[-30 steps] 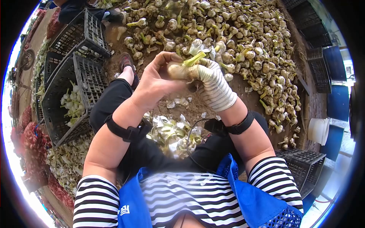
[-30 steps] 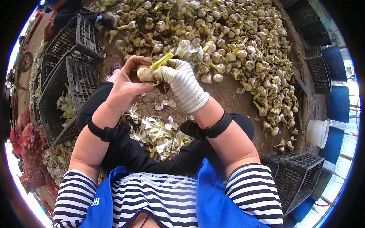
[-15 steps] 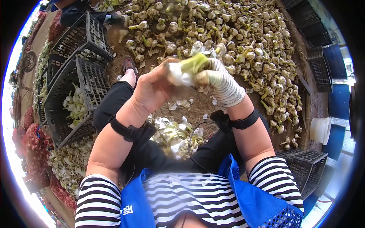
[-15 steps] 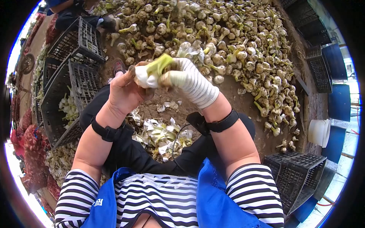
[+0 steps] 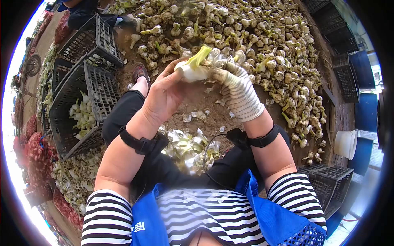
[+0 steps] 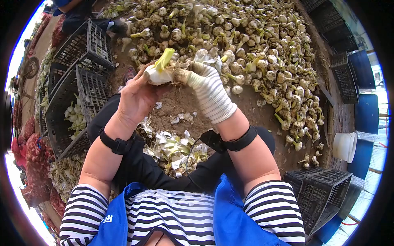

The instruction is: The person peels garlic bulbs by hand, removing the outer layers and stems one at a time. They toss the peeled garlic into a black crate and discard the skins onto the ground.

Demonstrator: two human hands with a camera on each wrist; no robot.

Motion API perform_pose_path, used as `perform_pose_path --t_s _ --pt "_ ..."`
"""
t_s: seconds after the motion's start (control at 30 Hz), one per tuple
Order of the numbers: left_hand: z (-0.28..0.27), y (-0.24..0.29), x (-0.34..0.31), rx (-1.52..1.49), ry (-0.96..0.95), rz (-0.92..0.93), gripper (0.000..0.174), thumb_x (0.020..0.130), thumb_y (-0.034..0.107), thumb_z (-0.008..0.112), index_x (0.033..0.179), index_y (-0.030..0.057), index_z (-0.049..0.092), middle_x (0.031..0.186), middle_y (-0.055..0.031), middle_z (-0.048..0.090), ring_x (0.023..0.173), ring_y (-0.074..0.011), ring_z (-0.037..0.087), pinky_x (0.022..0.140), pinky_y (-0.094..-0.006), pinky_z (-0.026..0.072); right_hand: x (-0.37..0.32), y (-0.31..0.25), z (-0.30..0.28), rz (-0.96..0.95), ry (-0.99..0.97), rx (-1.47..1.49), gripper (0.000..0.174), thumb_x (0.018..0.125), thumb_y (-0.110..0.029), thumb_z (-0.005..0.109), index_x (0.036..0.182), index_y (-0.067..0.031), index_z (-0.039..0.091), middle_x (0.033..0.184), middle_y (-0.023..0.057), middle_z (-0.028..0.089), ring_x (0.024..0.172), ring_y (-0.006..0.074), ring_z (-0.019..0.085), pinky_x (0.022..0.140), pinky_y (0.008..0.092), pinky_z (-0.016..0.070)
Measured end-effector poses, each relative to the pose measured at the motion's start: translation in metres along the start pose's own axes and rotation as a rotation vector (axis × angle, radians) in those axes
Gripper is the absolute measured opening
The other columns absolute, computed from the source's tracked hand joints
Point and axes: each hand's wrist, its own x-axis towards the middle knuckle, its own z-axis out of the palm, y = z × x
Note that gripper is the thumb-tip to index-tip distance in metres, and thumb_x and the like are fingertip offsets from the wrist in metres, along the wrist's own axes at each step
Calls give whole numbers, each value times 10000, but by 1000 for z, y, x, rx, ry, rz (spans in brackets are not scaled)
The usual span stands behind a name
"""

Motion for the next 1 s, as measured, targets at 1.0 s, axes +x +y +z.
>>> perform_pose_path --t_s 1.0 --pt "-7 -2 -1 298 111 -101 446 828 122 602 1219 12 417 1075 -153 560 904 -263 608 777 -400 536 4 -4 5 15 -76 261 400 775 -319 644 1068 -62 552 987 61 597 880 152 586 755 291 484"
